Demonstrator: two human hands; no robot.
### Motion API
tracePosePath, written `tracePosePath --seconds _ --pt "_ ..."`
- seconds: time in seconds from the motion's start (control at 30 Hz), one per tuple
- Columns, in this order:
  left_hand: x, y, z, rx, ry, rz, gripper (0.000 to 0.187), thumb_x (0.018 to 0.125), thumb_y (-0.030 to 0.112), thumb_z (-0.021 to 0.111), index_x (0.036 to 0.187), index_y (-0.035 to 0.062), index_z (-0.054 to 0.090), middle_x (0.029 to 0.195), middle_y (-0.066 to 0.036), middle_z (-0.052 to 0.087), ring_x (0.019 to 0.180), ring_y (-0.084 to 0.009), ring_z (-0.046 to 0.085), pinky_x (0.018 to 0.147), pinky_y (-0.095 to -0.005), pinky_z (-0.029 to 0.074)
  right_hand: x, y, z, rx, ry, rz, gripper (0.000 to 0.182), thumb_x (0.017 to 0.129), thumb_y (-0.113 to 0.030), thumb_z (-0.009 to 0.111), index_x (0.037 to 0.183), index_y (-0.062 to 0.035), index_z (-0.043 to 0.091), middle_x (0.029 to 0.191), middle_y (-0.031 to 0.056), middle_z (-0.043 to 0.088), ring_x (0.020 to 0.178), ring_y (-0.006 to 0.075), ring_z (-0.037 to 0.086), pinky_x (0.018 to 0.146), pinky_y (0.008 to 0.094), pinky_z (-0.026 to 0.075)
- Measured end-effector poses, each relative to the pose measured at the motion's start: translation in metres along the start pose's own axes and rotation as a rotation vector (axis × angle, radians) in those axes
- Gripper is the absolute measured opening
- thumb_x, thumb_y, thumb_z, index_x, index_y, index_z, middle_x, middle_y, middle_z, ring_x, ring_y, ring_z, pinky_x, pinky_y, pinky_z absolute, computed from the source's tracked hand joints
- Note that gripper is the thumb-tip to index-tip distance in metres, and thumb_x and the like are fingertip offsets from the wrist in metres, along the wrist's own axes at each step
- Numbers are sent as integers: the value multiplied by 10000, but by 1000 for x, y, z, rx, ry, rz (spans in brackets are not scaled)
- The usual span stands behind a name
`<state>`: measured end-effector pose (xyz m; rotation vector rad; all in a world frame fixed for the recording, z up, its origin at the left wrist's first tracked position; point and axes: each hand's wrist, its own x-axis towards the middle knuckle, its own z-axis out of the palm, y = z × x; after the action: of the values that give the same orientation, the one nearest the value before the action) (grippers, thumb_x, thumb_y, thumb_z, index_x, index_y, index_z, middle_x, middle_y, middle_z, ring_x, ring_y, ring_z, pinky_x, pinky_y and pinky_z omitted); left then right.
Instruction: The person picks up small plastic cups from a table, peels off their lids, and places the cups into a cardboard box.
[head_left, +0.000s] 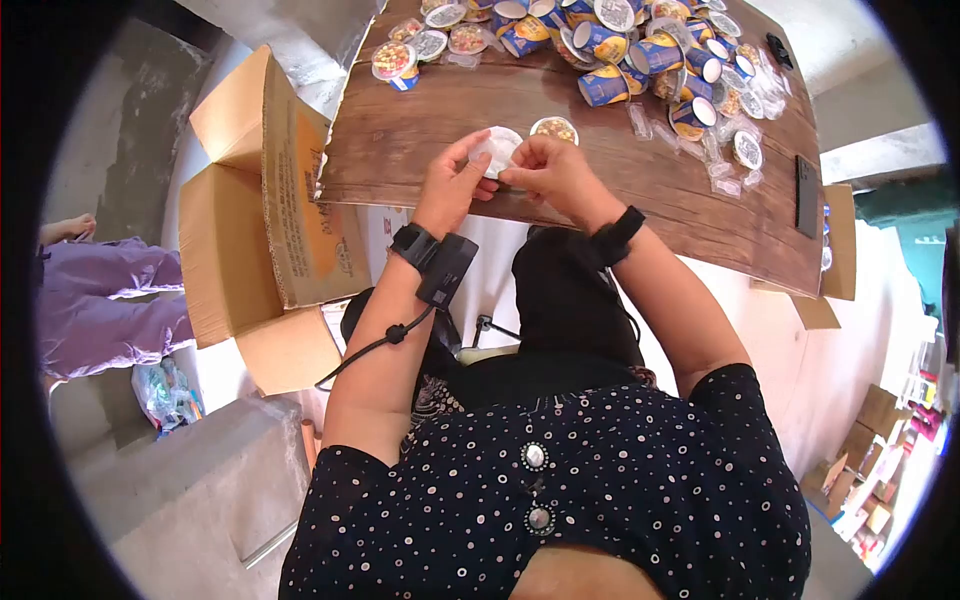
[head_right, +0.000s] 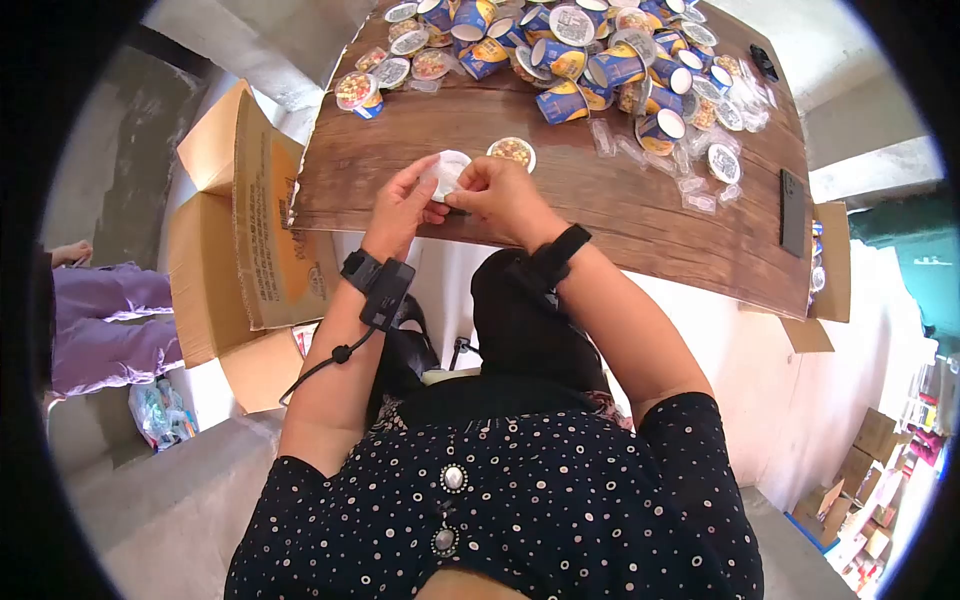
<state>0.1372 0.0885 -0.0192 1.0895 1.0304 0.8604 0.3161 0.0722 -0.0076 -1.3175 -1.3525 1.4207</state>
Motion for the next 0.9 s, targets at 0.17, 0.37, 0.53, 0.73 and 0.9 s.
tracePosePath --seconds 0.17,0.37,0.53,0.73,0.9 --pt "8 -12 -6 -110 79 -22 220 901 167 590 1074 31 595 873 -65 646 673 -115 602 580 -231 501 3 4 -3 -101 77 -61 236 775 -188 728 860 -7 602 770 46 603 689 140 564 599 287 461" --pt "9 -16 -19 -249 85 -83 127 886 159 608 951 49 611 923 -66 644 737 -110 595 632 -242 487 12 23 -38 -809 430 -501 492 729 -162 695 1176 -64 515 1136 153 545 1069 360 490 875 434 429" --pt "0 1 -17 -111 218 -1 88 874 117 602 906 38 622 1168 -108 582 830 -106 579 724 -255 480 16 30 -41 -1103 336 -405 522 775 -225 691 1230 -67 490 1179 141 542 1049 300 519 851 407 456" --pt "-23 50 2 -72 139 235 84 886 64 557 858 -5 596 1288 -131 506 1033 -174 575 864 -275 469 -14 -17 -49 792 2 -51 479 942 -399 462 1256 -38 454 1190 100 560 1006 236 587 787 348 518" --pt "-31 60 45 -407 -63 186 67 893 60 555 885 13 602 1262 -140 521 970 -140 567 843 -265 465 -35 -39 -28 1042 -249 -13 473 974 -392 354 1249 -21 457 1207 121 558 1049 250 585 851 363 521"
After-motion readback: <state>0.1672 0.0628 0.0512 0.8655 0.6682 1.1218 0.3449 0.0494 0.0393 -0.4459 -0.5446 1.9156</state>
